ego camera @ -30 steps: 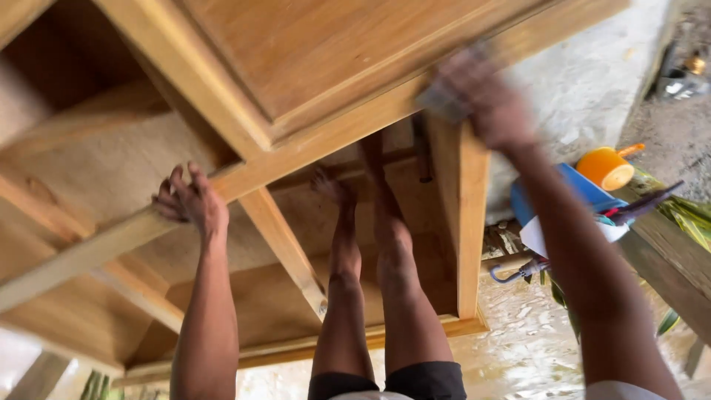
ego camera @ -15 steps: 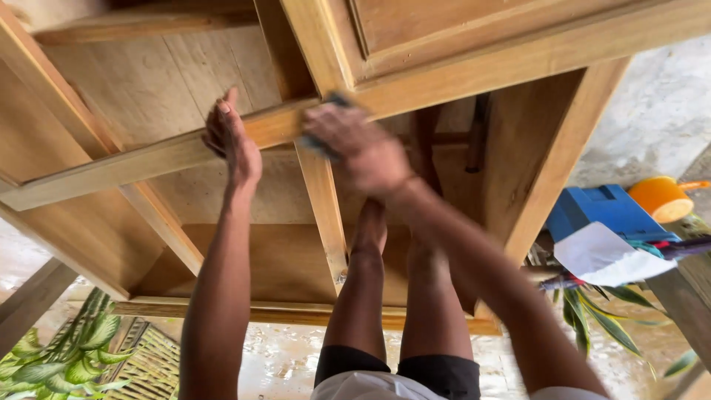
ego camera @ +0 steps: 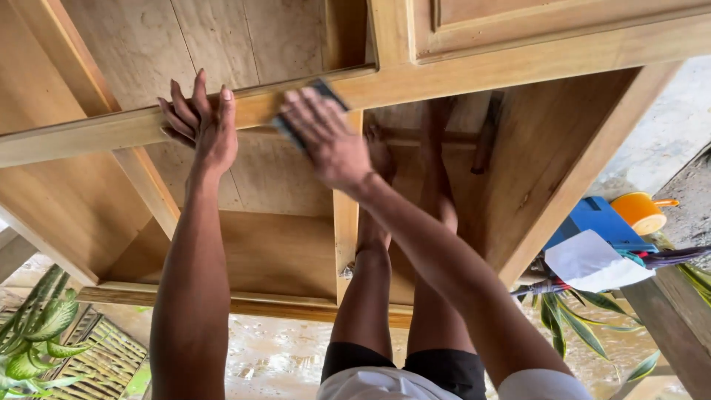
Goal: The person sands the surface of a wooden cabinet using a sanding block. They work on the edges, corners, and flat panels of the cabinet doors and frame, moving the sanding block back and forth to smooth the wood.
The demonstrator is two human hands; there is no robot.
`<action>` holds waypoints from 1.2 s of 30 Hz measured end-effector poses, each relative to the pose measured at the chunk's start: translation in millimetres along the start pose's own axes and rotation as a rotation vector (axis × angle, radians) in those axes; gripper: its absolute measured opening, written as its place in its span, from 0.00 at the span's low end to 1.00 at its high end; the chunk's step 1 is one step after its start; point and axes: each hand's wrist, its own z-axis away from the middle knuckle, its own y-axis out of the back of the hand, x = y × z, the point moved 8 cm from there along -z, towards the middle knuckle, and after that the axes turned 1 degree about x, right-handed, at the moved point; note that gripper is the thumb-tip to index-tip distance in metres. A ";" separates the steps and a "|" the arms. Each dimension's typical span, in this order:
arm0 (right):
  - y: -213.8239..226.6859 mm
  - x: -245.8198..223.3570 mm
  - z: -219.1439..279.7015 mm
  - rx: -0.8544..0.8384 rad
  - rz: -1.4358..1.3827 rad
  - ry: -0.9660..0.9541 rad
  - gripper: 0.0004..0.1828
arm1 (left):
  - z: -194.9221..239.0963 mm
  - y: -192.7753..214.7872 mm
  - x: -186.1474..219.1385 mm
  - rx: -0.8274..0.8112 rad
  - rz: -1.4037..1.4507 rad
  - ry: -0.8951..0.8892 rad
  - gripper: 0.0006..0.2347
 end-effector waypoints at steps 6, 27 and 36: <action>140.3 110.1 5.2 -0.479 0.401 -0.244 0.56 | -4.7 -1.8 -2.7 -0.139 -0.022 0.021 0.39; 259.9 280.3 96.7 0.094 0.419 -0.177 0.35 | 10.0 2.6 3.4 -0.253 -0.036 0.064 0.41; -6.5 20.8 38.7 -0.304 0.634 0.187 0.48 | -9.5 -9.4 -15.1 -0.115 -0.121 -0.084 0.36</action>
